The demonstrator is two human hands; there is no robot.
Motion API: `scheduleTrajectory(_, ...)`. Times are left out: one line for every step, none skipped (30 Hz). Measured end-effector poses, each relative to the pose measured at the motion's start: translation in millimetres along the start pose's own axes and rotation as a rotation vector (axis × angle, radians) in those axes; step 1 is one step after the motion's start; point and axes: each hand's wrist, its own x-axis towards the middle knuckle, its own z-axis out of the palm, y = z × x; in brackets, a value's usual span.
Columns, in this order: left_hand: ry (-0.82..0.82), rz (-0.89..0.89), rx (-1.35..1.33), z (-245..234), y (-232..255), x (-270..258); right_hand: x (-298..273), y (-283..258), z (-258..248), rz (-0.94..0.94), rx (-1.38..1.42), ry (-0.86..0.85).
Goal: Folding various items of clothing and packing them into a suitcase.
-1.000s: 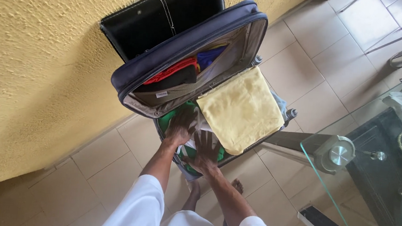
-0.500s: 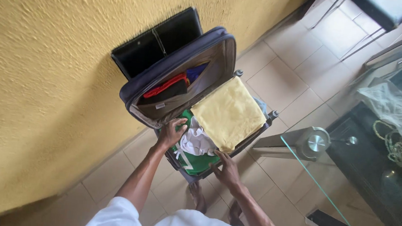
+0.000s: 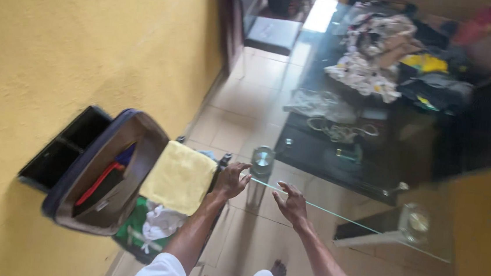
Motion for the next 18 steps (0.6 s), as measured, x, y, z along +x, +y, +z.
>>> scheduleTrajectory(-0.025,0.042,-0.015,14.4,26.3,14.9,3.0,8.5,-26.2,0.03,-0.005,0.042)
scheduleTrajectory(-0.061,0.03,0.012,28.1,52.2,32.8,10.3,17.3,-52.5,0.033,-0.015,0.077)
scheduleTrajectory(-0.095,0.018,0.041,41.8,78.0,50.6,18.1,26.4,-79.2,0.036,-0.025,0.113)
scheduleTrajectory(-0.11,0.049,0.032,55.8,97.0,63.6,23.4,41.0,-100.5,0.055,-0.029,0.143)
scheduleTrajectory(-0.124,0.06,0.012,69.1,114.7,76.6,29.0,55.1,-120.8,0.051,-0.028,0.176)
scheduleTrajectory(-0.133,0.062,-0.007,81.6,129.9,88.4,36.6,68.8,-139.0,0.041,-0.026,0.202)
scheduleTrajectory(-0.144,0.084,-0.013,96.5,142.8,101.3,41.3,79.1,-158.8,0.054,-0.03,0.223)
scheduleTrajectory(-0.15,0.121,0.012,108.1,154.0,114.8,48.3,86.6,-176.8,0.041,-0.031,0.261)
scheduleTrajectory(-0.156,0.158,0.036,119.1,164.4,128.4,55.5,93.5,-194.2,0.028,-0.032,0.299)
scheduleTrajectory(-0.167,0.171,0.035,128.5,174.0,137.4,59.8,102.2,-204.7,0.04,-0.031,0.312)
scheduleTrajectory(-0.173,0.159,0.05,137.4,182.8,146.6,64.7,110.2,-214.5,0.047,-0.035,0.328)
scheduleTrajectory(-0.175,0.15,0.065,145.0,191.6,158.5,72.1,116.9,-225.5,0.051,-0.04,0.347)
scheduleTrajectory(-0.183,0.165,0.063,150.7,200.2,169.5,82.0,126.3,-233.0,0.061,-0.04,0.362)
scheduleTrajectory(-0.172,0.18,0.072,157.3,207.8,179.4,91.6,136.5,-239.6,0.053,-0.063,0.388)
scheduleTrajectory(-0.162,0.195,0.081,163.7,214.6,189.8,101.9,146.7,-245.6,0.045,-0.085,0.415)
scheduleTrajectory(-0.171,0.208,0.08,169.9,220.4,201.3,112.2,156.3,-249.3,0.056,-0.085,0.426)
scheduleTrajectory(-0.182,0.211,0.077,175.6,225.2,213.2,123.3,165.5,-252.2,0.055,-0.094,0.447)
scheduleTrajectory(-0.192,0.211,0.07,182.1,230.0,225.1,134.9,175.1,-256.0,0.053,-0.106,0.464)
